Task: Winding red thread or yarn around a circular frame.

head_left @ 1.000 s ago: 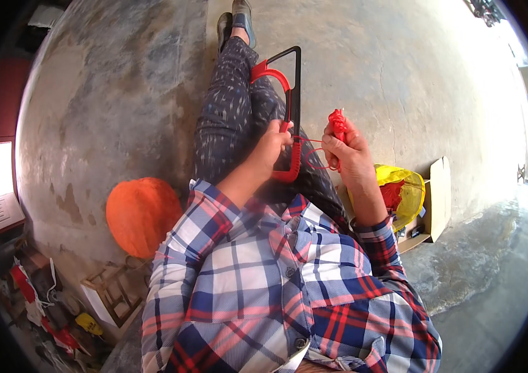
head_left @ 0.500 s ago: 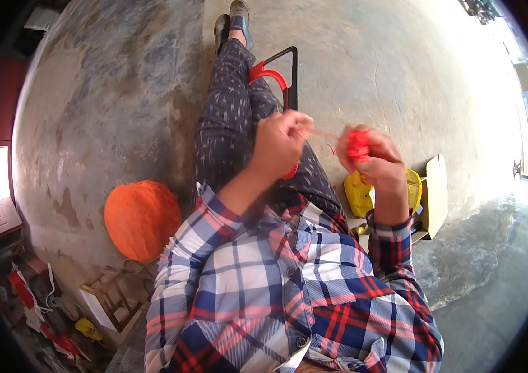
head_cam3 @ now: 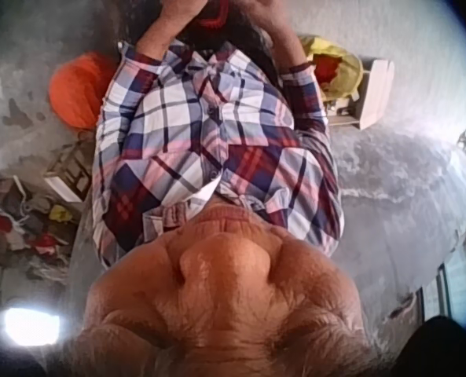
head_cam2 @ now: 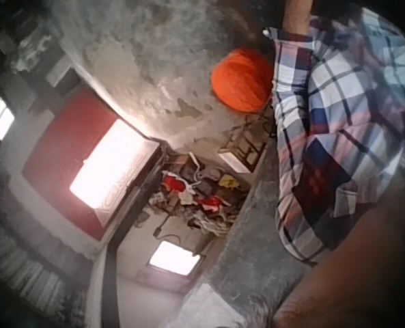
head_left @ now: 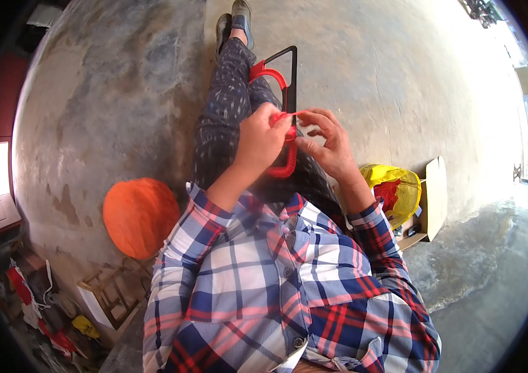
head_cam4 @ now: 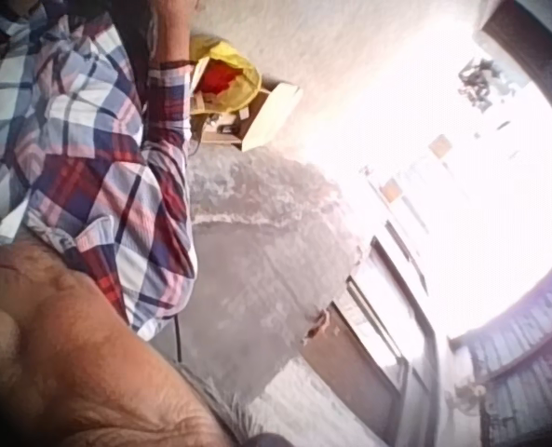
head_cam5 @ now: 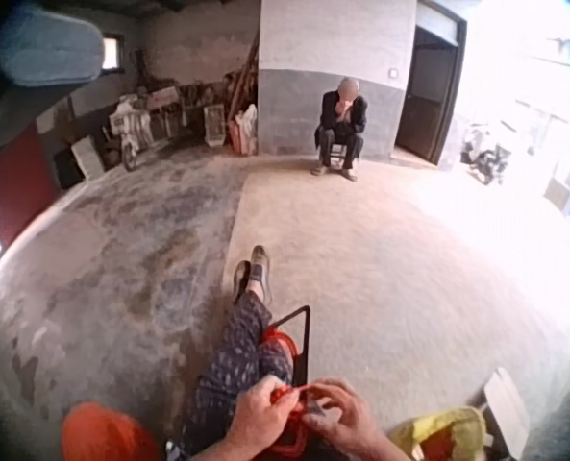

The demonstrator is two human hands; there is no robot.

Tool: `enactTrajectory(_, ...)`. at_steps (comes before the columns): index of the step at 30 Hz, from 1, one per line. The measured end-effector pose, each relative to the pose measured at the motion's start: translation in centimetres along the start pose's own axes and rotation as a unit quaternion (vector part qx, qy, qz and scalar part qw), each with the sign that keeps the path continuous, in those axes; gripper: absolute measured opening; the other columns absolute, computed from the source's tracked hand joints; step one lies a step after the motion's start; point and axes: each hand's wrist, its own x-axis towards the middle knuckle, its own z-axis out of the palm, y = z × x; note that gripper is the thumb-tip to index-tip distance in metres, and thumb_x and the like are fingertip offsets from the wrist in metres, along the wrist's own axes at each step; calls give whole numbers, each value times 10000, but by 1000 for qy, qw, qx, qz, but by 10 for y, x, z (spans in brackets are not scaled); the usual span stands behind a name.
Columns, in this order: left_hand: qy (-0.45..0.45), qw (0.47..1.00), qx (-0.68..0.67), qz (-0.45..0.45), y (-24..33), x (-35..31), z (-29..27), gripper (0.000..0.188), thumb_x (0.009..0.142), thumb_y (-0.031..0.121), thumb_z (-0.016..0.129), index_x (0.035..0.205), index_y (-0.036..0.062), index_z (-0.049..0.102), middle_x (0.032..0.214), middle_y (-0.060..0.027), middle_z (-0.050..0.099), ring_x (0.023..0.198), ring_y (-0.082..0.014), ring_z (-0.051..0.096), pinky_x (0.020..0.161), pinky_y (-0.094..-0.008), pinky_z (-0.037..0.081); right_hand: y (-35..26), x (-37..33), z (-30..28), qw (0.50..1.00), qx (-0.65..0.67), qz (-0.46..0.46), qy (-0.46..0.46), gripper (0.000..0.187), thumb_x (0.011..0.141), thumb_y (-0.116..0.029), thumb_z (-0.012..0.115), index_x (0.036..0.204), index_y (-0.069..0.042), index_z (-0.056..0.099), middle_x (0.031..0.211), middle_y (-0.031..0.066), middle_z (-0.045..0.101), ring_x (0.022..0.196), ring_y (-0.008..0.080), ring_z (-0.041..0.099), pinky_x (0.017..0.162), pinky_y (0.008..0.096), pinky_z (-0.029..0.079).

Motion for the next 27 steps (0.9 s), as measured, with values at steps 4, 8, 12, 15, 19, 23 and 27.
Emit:
enactTrajectory(4, -111, 911, -334, -217, 17, 12, 2, 250, 908, 245, 620, 808, 20, 581, 591, 48, 448, 498, -65, 427, 436, -224, 341, -14, 9, -7, 979, -131, -158, -16, 286, 839, -118, 699, 1087, 0, 618, 1078, 120, 622, 986, 240, 622, 914, 372, 464)
enactTrajectory(8, -58, 993, -48, -87, -38, 19, 14, 224, 942, 262, 570, 934, 39, 589, 803, -9, 509, 684, -88, 472, 658, -228, 416, -37, 12, -60, 893, 428, 16, 135, 215, 984, -282, 498, 1004, -78, 560, 787, 30, 568, 724, 158, 575, 729, 336, 466)
enactTrajectory(12, 51, 962, -190, -189, -61, 19, 34, 202, 886, 186, 586, 1001, 20, 572, 880, -35, 513, 766, -104, 468, 751, -230, 397, -74, -20, -95, 882, 469, 20, 45, 267, 996, -320, 447, 901, -80, 515, 632, -38, 395, 500, 78, 286, 526, 250, 235)
enactTrajectory(15, -92, 926, -227, -288, -40, 15, 25, 329, 708, 91, 567, 1021, -8, 555, 880, -36, 526, 739, -123, 464, 730, -225, 399, -99, -65, -88, 923, 342, 110, 135, 291, 993, -273, 460, 1084, -7, 536, 713, -3, 455, 514, 72, 356, 524, 251, 329)
enactTrajectory(19, -123, 911, -298, -259, -58, 9, 20, 358, 716, 87, 582, 1055, -26, 558, 912, -46, 544, 796, -134, 501, 790, -240, 413, -72, -81, -138, 915, 331, 109, 201, 334, 991, -246, 478, 1172, 30, 532, 741, 5, 499, 458, 57, 323, 460, 214, 297)
enactTrajectory(23, -1, 995, -89, -37, -46, -1, 19, 372, 765, 141, 620, 1099, -19, 582, 998, -101, 577, 996, -228, 539, 929, -314, 393, -30, -59, -120, 865, 397, 182, 247, 274, 988, -322, 488, 984, -65, 584, 632, -34, 467, 448, 54, 280, 424, 224, 210)
enactTrajectory(27, -155, 966, 59, 197, 13, -18, 6, 304, 803, 151, 652, 1077, 22, 627, 1169, -133, 567, 1113, -303, 509, 997, -376, 371, 10, -59, -49, 833, 478, 278, 6, 291, 938, -363, 559, 988, -77, 586, 758, 2, 574, 605, 123, 541, 541, 272, 428)
